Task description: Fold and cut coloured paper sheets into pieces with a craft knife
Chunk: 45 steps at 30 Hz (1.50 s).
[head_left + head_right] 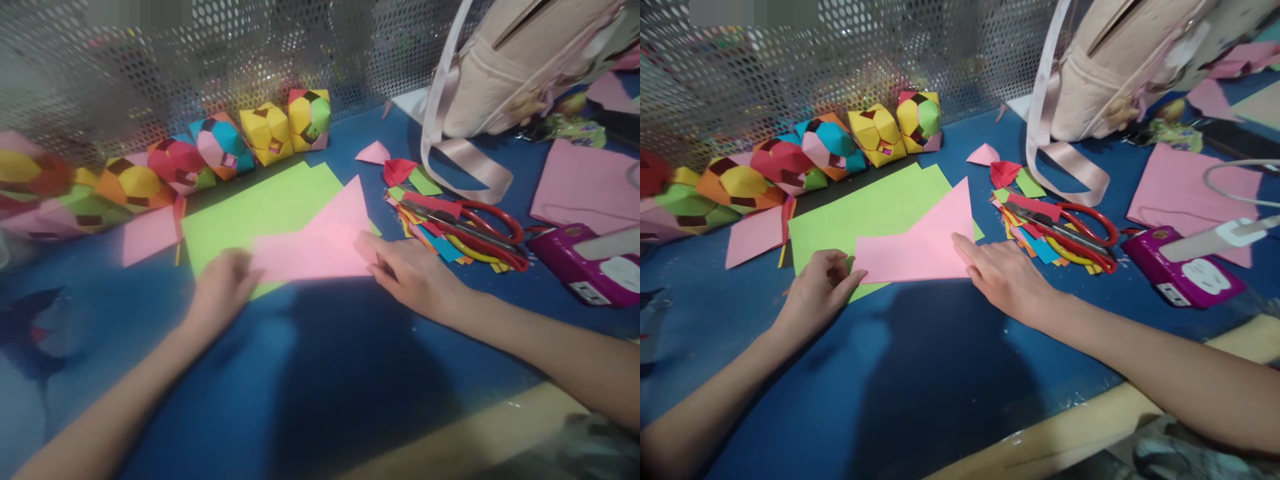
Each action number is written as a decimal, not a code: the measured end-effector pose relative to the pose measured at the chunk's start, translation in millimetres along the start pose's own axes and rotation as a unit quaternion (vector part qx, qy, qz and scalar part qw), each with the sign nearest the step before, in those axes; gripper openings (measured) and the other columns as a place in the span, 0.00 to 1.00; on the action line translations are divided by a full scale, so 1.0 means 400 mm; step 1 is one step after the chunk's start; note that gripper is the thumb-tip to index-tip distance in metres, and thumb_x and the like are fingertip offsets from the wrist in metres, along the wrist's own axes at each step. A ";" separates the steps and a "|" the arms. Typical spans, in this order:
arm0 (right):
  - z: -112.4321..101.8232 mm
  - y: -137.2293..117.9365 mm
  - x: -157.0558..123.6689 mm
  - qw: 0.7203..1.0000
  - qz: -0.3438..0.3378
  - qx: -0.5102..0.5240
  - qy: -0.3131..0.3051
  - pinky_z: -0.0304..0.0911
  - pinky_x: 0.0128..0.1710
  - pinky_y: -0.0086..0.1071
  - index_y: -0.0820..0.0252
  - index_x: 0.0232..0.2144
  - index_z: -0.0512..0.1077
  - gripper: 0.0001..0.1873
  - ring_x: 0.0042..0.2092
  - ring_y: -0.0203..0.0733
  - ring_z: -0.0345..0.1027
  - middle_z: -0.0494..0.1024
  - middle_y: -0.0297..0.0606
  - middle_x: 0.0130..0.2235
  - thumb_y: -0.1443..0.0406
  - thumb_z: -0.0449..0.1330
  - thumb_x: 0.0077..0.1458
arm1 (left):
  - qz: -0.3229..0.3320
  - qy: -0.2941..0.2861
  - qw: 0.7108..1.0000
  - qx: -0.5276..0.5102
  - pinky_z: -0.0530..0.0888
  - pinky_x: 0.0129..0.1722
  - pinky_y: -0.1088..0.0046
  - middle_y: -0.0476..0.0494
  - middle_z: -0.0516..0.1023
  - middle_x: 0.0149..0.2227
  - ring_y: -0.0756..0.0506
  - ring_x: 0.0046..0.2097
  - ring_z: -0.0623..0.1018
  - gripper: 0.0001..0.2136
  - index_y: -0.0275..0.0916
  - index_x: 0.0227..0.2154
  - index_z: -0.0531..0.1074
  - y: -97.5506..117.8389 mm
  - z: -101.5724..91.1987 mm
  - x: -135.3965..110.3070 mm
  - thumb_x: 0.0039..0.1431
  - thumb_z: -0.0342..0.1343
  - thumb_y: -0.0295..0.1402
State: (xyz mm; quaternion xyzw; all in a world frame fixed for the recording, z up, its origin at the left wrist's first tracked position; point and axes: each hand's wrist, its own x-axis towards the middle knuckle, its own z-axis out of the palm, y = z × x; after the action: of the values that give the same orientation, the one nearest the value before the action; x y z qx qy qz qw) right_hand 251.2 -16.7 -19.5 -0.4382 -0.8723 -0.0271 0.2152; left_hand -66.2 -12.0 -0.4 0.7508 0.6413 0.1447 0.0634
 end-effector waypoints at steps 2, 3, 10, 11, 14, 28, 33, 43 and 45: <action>0.002 0.000 -0.004 1.000 -0.011 -0.029 0.004 0.55 0.32 0.34 0.64 0.60 0.59 0.23 0.30 0.42 0.65 0.73 0.35 0.26 0.68 0.49 0.63 | 0.050 0.002 0.998 0.037 0.72 0.35 0.65 0.42 0.74 0.31 0.42 0.34 0.75 0.12 0.37 0.38 0.68 -0.003 -0.001 0.004 0.61 0.51 0.41; 0.002 0.000 -0.006 0.999 -0.022 -0.040 0.006 0.54 0.32 0.34 0.62 0.60 0.60 0.23 0.30 0.41 0.64 0.71 0.34 0.26 0.69 0.49 0.63 | 0.080 0.001 0.995 0.053 0.72 0.37 0.64 0.40 0.75 0.33 0.41 0.36 0.75 0.11 0.37 0.38 0.69 -0.004 -0.002 0.007 0.63 0.50 0.40; -0.015 0.000 -0.014 0.993 -0.090 -0.076 -0.013 0.47 0.34 0.32 0.41 0.55 0.67 0.32 0.30 0.37 0.56 0.65 0.31 0.27 0.79 0.49 0.57 | 0.256 -0.060 0.961 0.084 0.70 0.49 0.54 0.38 0.70 0.57 0.35 0.54 0.72 0.15 0.48 0.52 0.71 -0.030 -0.021 0.030 0.67 0.46 0.38; -0.019 -0.002 -0.012 0.991 -0.092 -0.088 -0.029 0.47 0.34 0.32 0.40 0.55 0.67 0.33 0.30 0.37 0.56 0.66 0.32 0.28 0.79 0.49 0.56 | 0.290 -0.073 0.950 0.090 0.69 0.51 0.52 0.40 0.66 0.61 0.34 0.58 0.70 0.15 0.52 0.54 0.69 -0.035 -0.023 0.033 0.68 0.44 0.36; -0.029 -0.006 -0.005 0.987 -0.102 -0.107 -0.068 0.45 0.34 0.33 0.40 0.56 0.67 0.33 0.30 0.38 0.54 0.67 0.34 0.29 0.79 0.49 0.56 | 0.373 -0.100 0.915 0.119 0.64 0.56 0.49 0.42 0.57 0.67 0.34 0.65 0.61 0.20 0.60 0.58 0.64 -0.044 -0.025 0.040 0.69 0.42 0.30; -0.051 -0.010 -0.004 0.983 -0.105 -0.139 -0.055 0.48 0.36 0.36 0.57 0.41 0.75 0.21 0.31 0.42 0.58 0.70 0.37 0.27 0.77 0.46 0.59 | 0.415 -0.110 0.893 0.135 0.69 0.55 0.54 0.38 0.74 0.54 0.40 0.56 0.72 0.20 0.47 0.57 0.67 -0.014 -0.038 0.037 0.66 0.43 0.24; -0.038 -0.029 0.007 0.979 -0.148 -0.128 -0.055 0.50 0.32 0.34 0.64 0.27 0.72 0.13 0.32 0.41 0.58 0.70 0.40 0.29 0.78 0.50 0.56 | 0.358 -0.135 0.916 0.122 0.76 0.45 0.62 0.35 0.78 0.42 0.42 0.42 0.76 0.16 0.32 0.47 0.72 0.050 -0.023 -0.002 0.66 0.40 0.23; -0.048 -0.111 0.024 0.956 -0.158 -0.228 -0.095 0.52 0.26 0.33 0.65 0.59 0.60 0.25 0.29 0.43 0.63 0.71 0.40 0.28 0.74 0.49 0.59 | 0.307 -0.018 0.914 0.263 0.74 0.31 0.58 0.29 0.73 0.45 0.38 0.34 0.75 0.20 0.32 0.53 0.69 0.201 0.021 -0.075 0.63 0.50 0.40; -0.049 -0.138 0.033 0.952 -0.143 -0.246 -0.116 0.53 0.25 0.34 0.66 0.60 0.59 0.25 0.28 0.43 0.64 0.71 0.41 0.28 0.75 0.47 0.60 | 0.303 -0.026 0.915 0.265 0.75 0.31 0.59 0.30 0.73 0.46 0.38 0.34 0.75 0.21 0.33 0.52 0.69 0.201 0.023 -0.073 0.62 0.52 0.43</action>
State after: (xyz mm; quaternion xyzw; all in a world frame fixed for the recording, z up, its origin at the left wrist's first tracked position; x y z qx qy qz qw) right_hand 208.4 -45.2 11.2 -0.3481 -0.9113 -0.2198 -0.0082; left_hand 8.6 -53.5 9.6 0.9018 0.3962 -0.0374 -0.1683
